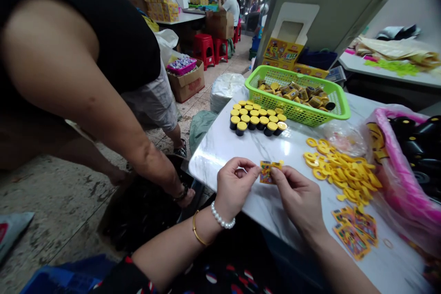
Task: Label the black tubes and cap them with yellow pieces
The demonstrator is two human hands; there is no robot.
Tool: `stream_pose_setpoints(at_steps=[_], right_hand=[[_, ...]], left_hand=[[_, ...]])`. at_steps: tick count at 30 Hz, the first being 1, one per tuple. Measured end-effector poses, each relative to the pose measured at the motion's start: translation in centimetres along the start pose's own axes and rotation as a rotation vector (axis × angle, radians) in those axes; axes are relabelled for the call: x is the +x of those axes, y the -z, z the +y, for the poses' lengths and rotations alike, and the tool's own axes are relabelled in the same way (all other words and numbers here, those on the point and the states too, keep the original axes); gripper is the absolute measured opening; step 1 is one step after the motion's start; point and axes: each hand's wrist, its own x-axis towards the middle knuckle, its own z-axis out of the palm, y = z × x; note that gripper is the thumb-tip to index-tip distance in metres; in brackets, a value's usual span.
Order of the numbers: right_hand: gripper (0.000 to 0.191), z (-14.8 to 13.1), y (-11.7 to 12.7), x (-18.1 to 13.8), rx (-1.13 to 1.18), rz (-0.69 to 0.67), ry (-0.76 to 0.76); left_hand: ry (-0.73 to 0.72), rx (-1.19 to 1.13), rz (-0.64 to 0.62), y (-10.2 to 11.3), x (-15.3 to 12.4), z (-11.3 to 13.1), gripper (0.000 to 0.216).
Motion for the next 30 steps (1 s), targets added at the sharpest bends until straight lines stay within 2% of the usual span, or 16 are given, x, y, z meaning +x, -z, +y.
stream_pose_setpoints(at_steps=[3,6,10,14,18,30], right_hand=[[0.026,-0.1,0.1,0.0,0.044,0.011,-0.058],[0.025,0.1,0.1,0.1,0.079,-0.065,-0.055],[0.023,0.4,0.1,0.2,0.073,-0.082,-0.108],[0.027,0.3,-0.1,0.0,0.083,-0.031,-0.133],[0.025,0.2,-0.2,-0.1,0.105,0.014,-0.124],[0.022,0.3,-0.2,-0.2,0.032,0.029,-0.025]], left_hand=[[0.059,-0.041,-0.037,0.0,0.2,0.1,0.024],[0.031,0.012,-0.065,0.0,0.3,0.2,0.017],[-0.045,0.07,-0.051,0.1,0.2,0.1,0.013],[-0.06,0.026,0.011,0.2,-0.2,0.1,0.023],[-0.048,0.022,0.011,0.2,-0.8,0.6,0.019],[-0.169,0.125,0.014,0.4,-1.0,0.9,0.01]])
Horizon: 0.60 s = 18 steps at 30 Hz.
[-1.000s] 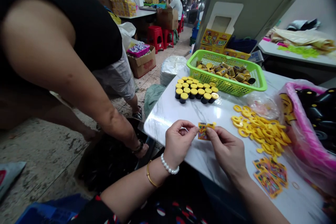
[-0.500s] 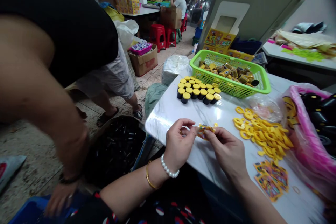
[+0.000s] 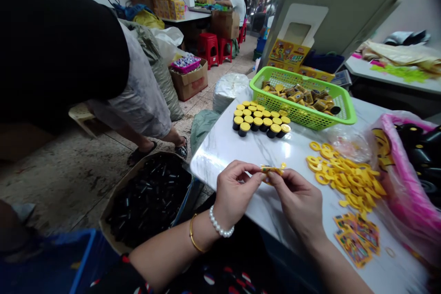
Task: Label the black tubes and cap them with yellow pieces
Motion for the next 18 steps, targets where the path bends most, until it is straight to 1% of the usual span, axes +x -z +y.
stream_pose_setpoints(at_steps=[5,9,11,15,16,18], right_hand=[[0.021,0.2,-0.1,-0.2,-0.083,0.004,0.081],[0.022,0.2,-0.1,-0.2,-0.137,-0.102,0.136],[0.019,0.1,0.0,-0.1,-0.132,-0.131,0.148],[0.016,0.0,0.0,0.2,-0.126,-0.082,0.141],[0.016,0.0,0.0,0.2,-0.143,-0.067,0.147],[0.017,-0.1,-0.1,0.3,-0.185,-0.043,0.182]], left_hand=[[-0.028,0.007,0.008,-0.1,-0.2,0.2,0.006],[-0.031,-0.007,-0.022,0.1,0.3,-0.1,0.006],[-0.049,-0.002,-0.013,0.4,0.7,-0.1,0.005],[-0.081,0.012,0.032,0.8,1.5,0.2,0.004],[-0.068,0.007,0.035,0.9,1.6,0.3,0.005],[0.006,-0.002,0.001,0.9,1.7,0.5,0.009]])
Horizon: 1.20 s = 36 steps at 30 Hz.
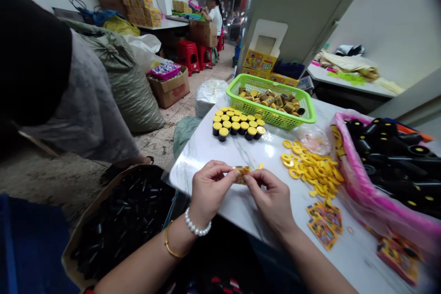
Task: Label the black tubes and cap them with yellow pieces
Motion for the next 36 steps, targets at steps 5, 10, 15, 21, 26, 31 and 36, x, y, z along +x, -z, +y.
stream_pose_setpoints(at_steps=[5,10,15,21,26,31,36], right_hand=[[0.016,-0.4,-0.3,0.1,-0.091,0.083,0.108],[0.019,-0.4,-0.6,0.2,-0.139,0.089,0.146],[0.017,0.0,-0.5,0.2,-0.125,0.043,0.088],[0.017,-0.3,-1.1,-0.1,-0.113,-0.015,0.094],[0.02,-0.6,-1.0,-0.4,-0.1,-0.049,0.14],[0.022,1.8,4.0,3.6,-0.332,-0.049,0.175],[0.024,5.9,8.9,8.7,-0.934,-0.147,0.201]], left_hand=[[-0.086,0.091,-0.002,-0.2,0.3,-0.1,0.012],[-0.192,0.142,-0.024,-0.4,0.6,-0.2,0.007],[-0.136,0.116,-0.047,0.0,0.4,-0.3,0.009],[0.071,0.073,-0.072,0.8,-0.2,-0.1,0.016],[0.262,-0.026,-0.272,1.3,0.5,0.0,0.023],[0.384,-0.132,-0.343,1.4,2.6,0.1,0.022],[0.493,-0.229,-0.35,0.6,4.3,0.0,0.02]])
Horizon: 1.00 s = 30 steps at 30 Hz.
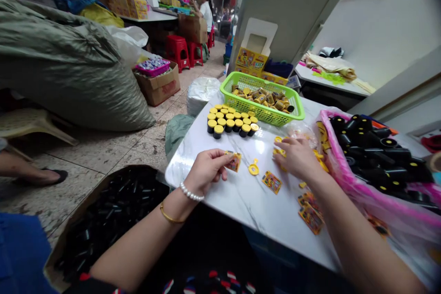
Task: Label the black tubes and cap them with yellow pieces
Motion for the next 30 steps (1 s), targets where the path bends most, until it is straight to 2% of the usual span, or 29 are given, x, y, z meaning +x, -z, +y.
stream_pose_setpoints(at_steps=[2,5,7,10,14,17,20,24,26,27,28,30], right_hand=[[0.023,-0.1,-0.3,0.3,0.009,-0.031,0.026],[0.033,-2.5,-0.4,-0.2,0.086,-0.017,0.132],[0.033,-3.8,-0.4,-0.4,0.151,-0.009,0.18],[0.025,-4.1,-0.3,0.7,0.155,0.049,0.109],[0.032,-4.2,0.0,4.2,0.119,0.169,-0.052],[0.036,-6.1,-0.7,6.4,0.008,0.126,-0.13],[0.031,-8.2,-2.1,7.3,-0.09,0.083,-0.135],[0.022,-9.1,-2.7,6.9,-0.066,0.14,-0.089],[0.022,-9.0,-2.1,6.1,0.124,0.206,-0.106],[0.025,-8.9,-1.6,5.7,0.316,0.228,-0.139],[0.029,-8.8,-1.1,5.2,0.567,0.226,-0.185],[0.035,-8.9,0.1,4.0,1.119,0.129,-0.287]], left_hand=[[0.011,-0.03,-0.004,-0.1,0.4,0.0,0.019],[-0.007,-0.069,-0.018,-0.2,0.9,0.0,0.018],[-0.024,-0.098,-0.016,-0.3,1.3,0.2,0.018],[-0.031,-0.13,0.004,-0.4,1.9,0.6,0.018],[-0.031,-0.135,-0.014,-0.3,2.4,0.4,0.021],[-0.038,-0.189,-0.02,0.1,2.4,0.0,0.022],[-0.037,-0.283,-0.029,0.7,2.4,-0.3,0.021],[-0.028,-0.404,0.007,1.2,2.8,-0.6,0.014],[-0.03,-0.442,0.023,1.2,2.9,-0.8,0.013],[-0.031,-0.456,0.025,1.2,2.9,-0.8,0.013],[-0.03,-0.466,0.025,1.2,3.0,-0.8,0.013],[-0.027,-0.479,0.022,1.1,2.9,-0.7,0.013]])
